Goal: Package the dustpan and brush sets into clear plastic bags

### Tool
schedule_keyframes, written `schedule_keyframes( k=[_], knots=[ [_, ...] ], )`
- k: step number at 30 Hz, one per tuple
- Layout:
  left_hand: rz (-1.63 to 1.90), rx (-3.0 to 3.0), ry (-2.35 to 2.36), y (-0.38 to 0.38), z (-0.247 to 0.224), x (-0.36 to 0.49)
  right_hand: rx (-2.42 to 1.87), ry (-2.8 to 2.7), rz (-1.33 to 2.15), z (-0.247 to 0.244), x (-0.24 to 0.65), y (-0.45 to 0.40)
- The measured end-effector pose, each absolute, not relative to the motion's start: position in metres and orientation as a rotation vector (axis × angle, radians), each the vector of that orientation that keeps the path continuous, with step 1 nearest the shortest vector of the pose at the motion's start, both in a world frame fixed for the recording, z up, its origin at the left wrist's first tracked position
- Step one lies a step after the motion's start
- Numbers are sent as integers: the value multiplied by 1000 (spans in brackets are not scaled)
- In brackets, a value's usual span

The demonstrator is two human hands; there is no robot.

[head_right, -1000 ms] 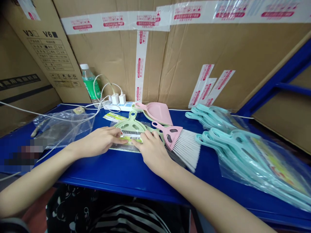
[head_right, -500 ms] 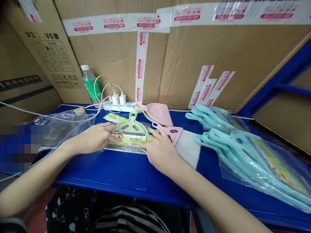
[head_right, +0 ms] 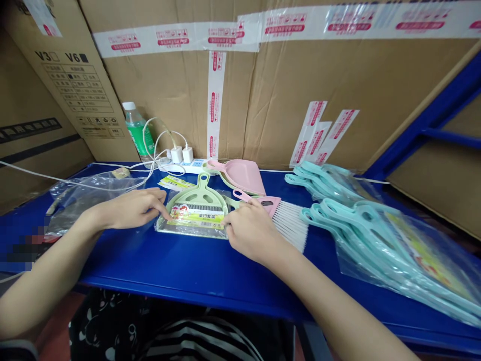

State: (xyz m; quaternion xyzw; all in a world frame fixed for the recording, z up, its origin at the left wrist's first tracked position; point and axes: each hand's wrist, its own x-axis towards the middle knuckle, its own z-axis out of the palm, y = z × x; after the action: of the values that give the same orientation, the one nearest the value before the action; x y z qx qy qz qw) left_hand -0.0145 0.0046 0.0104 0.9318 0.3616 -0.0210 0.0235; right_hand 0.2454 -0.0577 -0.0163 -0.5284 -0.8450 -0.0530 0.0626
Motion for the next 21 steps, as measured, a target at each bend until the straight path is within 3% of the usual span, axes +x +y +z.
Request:
schedule_keyframes(
  k=[6, 13, 21],
  knots=[
    [-6, 2894, 1217, 7, 3, -11, -1481, -2486, -364, -32, 241, -51],
    [63, 3181, 1056, 3, -6, 1, -1045, -2484, -908, -51, 230, -52],
    [-52, 3209, 780, -8, -14, 13, -904, -2585, -737, -57, 226, -51]
  ],
)
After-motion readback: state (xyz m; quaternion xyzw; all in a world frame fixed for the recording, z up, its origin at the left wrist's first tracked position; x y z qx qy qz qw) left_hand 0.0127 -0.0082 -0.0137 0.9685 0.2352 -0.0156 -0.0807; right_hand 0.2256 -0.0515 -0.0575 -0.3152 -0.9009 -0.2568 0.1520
